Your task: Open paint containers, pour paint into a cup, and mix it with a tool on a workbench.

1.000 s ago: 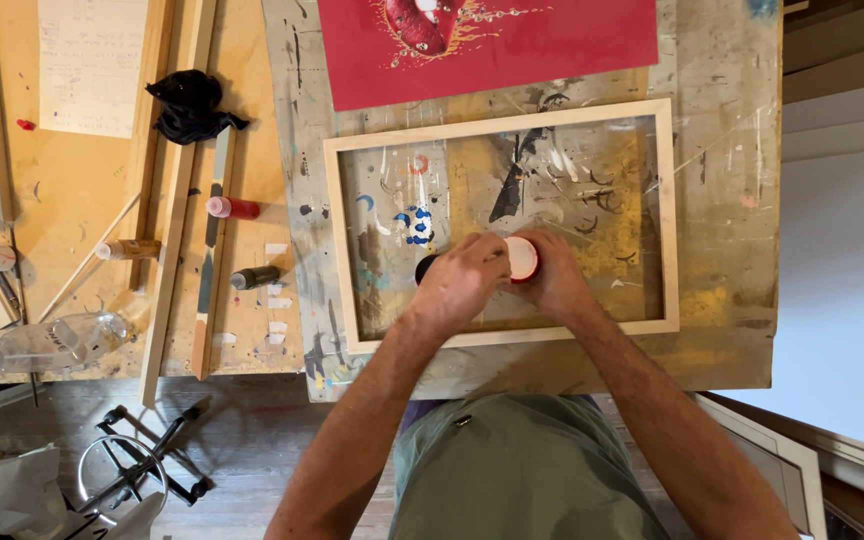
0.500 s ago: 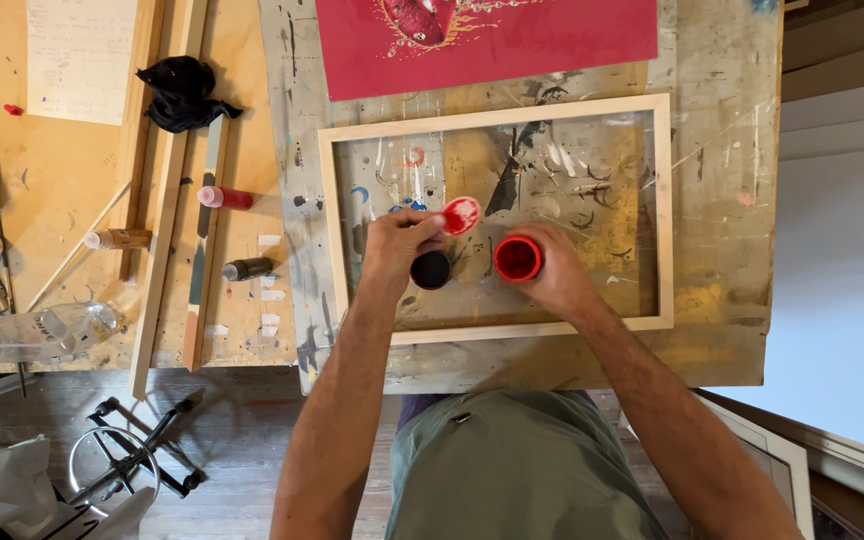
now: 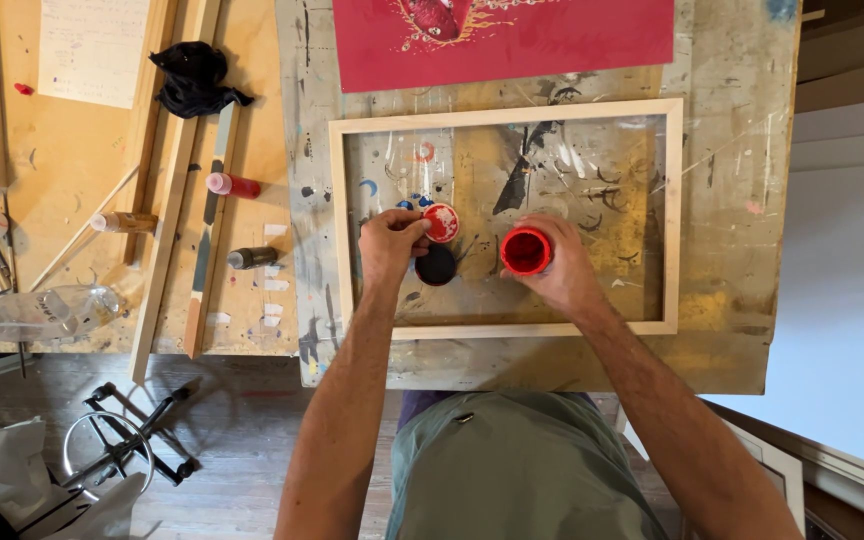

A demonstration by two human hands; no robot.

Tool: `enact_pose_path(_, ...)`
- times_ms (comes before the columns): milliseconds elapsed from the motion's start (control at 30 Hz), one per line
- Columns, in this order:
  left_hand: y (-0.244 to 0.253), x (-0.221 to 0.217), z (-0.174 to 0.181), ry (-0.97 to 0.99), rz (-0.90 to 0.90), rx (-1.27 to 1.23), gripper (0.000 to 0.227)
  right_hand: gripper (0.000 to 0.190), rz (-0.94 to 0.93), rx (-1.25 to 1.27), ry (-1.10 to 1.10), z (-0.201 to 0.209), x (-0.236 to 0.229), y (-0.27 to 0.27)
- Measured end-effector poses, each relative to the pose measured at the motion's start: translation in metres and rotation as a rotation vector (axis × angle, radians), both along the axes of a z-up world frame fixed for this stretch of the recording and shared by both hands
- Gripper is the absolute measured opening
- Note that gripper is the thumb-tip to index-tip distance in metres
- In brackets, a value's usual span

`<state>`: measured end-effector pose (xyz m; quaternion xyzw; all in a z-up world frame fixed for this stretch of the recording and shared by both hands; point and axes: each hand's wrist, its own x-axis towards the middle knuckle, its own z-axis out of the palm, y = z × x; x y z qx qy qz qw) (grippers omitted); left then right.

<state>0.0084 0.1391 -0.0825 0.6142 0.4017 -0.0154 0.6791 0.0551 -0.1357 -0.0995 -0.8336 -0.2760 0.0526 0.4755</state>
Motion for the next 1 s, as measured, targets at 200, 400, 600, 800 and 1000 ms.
enact_pose_path(200, 0.008, -0.01, 0.011, -0.003, 0.041, 0.11, 0.026, 0.072, -0.012, 0.014, -0.012, -0.007, -0.004, -0.001)
enact_pose_path(400, 0.004, -0.058, 0.018, -0.064, 0.146, 0.043, 0.019, 0.07, -0.066, 0.017, -0.01, 0.014, 0.0, 0.003)
enact_pose_path(600, -0.009, -0.093, 0.014, -0.082, 0.275, -0.09, 0.017, 0.072, -0.085, 0.037, -0.077, 0.009, 0.008, 0.012)
enact_pose_path(800, -0.02, -0.099, 0.006, -0.133, 0.371, -0.232, 0.032, 0.071, -0.128, -0.001, -0.146, -0.007, 0.016, 0.018)
enact_pose_path(1000, -0.018, -0.098, 0.024, -0.178, 0.378, -0.27, 0.038, 0.069, -0.162, 0.018, -0.051, 0.014, 0.017, 0.027)
